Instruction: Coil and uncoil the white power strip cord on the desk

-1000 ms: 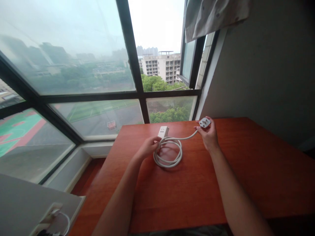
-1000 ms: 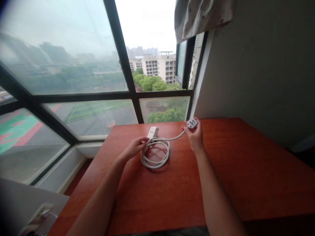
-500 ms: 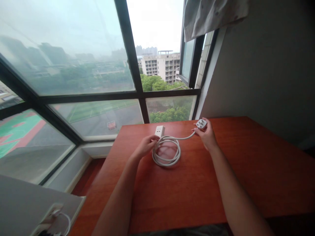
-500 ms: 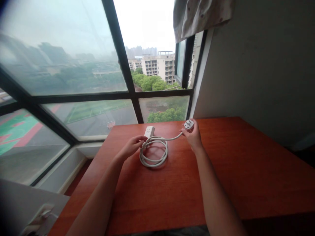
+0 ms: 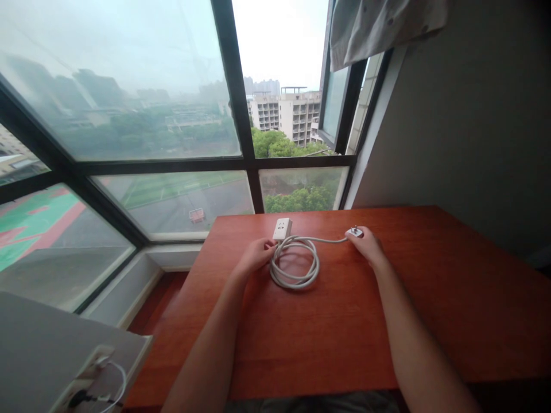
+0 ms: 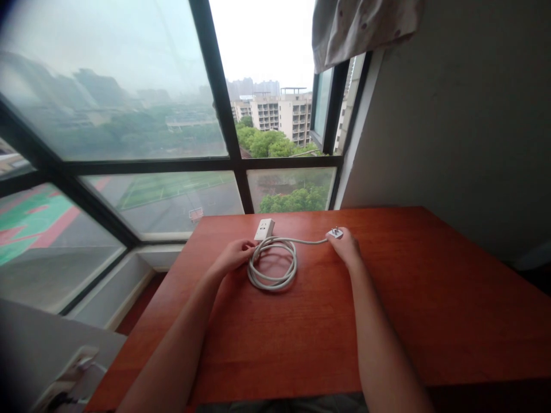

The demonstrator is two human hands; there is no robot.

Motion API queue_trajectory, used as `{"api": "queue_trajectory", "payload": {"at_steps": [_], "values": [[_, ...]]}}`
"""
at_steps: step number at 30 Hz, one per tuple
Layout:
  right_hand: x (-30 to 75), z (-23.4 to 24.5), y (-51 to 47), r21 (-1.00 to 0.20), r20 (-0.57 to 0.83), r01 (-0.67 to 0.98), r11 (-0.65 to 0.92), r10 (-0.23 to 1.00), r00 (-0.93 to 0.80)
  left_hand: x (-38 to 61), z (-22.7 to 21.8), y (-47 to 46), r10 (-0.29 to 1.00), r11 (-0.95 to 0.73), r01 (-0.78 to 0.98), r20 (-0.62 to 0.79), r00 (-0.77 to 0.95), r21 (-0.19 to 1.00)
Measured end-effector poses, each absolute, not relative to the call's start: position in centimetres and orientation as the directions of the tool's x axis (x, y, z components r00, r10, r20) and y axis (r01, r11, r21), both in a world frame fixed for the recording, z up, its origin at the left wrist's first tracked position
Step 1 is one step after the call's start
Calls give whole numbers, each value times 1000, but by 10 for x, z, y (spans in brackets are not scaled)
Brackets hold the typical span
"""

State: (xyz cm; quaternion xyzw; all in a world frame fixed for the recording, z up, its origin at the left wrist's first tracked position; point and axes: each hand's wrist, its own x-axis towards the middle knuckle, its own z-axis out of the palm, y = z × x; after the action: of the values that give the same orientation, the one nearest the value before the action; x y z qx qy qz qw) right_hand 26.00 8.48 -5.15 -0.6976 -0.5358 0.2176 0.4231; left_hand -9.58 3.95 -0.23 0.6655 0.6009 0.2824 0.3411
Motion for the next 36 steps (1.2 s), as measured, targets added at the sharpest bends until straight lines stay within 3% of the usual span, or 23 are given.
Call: {"api": "queue_trajectory", "payload": {"at_steps": [3, 6, 12, 27, 36], "values": [[261, -50, 85, -665, 159, 734, -140, 933, 323, -93, 1, 38, 991, -56, 609, -31, 132, 791], [259, -49, 84, -541, 186, 833, -117, 949, 254, -93, 2, 37, 991, -41, 619, -47, 125, 784], [258, -51, 82, -416, 211, 900, -132, 948, 237, -92, 4, 36, 991, -9, 632, -79, 110, 775], [256, -40, 77, -360, 179, 921, -149, 958, 225, -97, 3, 39, 995, -54, 651, -13, 99, 757], [248, -28, 76, -465, 540, 884, 44, 806, 244, -99, 1, 40, 995, -37, 645, -30, 93, 763]]}}
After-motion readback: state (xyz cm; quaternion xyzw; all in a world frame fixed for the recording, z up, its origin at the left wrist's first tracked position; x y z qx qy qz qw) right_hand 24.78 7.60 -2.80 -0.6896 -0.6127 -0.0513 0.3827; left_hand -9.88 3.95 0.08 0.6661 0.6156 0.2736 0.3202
